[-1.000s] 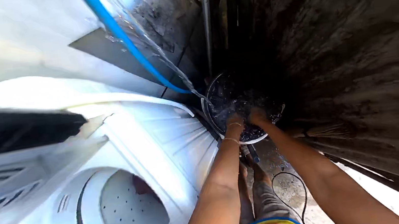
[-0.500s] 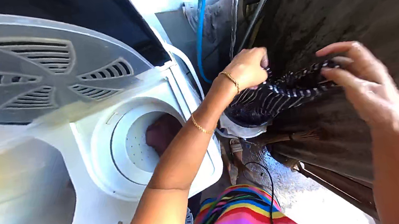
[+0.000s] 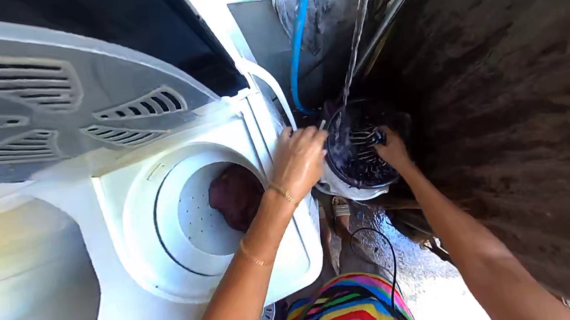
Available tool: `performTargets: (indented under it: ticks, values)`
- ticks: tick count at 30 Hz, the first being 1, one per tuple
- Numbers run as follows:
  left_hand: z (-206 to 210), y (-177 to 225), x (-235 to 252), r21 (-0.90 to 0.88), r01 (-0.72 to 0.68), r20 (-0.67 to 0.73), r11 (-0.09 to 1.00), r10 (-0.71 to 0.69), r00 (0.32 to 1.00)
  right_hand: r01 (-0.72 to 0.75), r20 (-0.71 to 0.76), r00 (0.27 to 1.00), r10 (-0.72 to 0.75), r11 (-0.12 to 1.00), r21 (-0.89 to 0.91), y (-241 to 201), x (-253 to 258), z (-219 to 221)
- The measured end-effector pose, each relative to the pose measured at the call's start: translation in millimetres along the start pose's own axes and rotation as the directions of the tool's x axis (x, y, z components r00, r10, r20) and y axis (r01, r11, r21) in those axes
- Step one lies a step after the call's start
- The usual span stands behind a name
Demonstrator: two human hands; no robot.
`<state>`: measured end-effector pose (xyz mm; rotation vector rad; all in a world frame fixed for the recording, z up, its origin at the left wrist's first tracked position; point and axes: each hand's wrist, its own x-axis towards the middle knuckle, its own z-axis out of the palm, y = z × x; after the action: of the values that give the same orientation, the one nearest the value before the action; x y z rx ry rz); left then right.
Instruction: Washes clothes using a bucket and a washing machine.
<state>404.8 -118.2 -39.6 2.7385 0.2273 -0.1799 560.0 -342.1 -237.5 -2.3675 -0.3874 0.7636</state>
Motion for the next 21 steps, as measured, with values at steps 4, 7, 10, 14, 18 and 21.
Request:
performTargets:
  ticks: [4,7,10,14,18,21]
  values:
    - [30,-32,-16,0.005,-0.051,-0.213,0.999,0.051,0.976,-0.248,0.145,0.953,0.266,0.96,-0.132,33,44,79]
    - [34,-31,-14,-0.01,-0.036,-0.293,0.999,0.032,0.956,-0.252,0.34,0.881,0.33,0.934,-0.253,31,49,87]
    - [33,-32,-13,0.005,-0.024,-0.301,1.0,0.025,0.953,-0.138,0.469,0.83,0.302,0.926,-0.353,33,53,83]
    - [29,-31,-13,0.063,-0.014,-0.238,0.998,0.028,0.971,-0.199,0.226,0.942,0.249,0.954,-0.223,3,37,48]
    - [19,-2,-11,0.24,0.158,0.035,0.958,-0.171,0.985,-0.066,0.047,0.997,0.068,0.996,-0.056,-58,-34,-46]
    - [35,31,14,0.03,0.282,0.198,0.959,-0.282,0.939,0.09,-0.117,0.99,-0.077,0.989,0.116,-114,-98,-121]
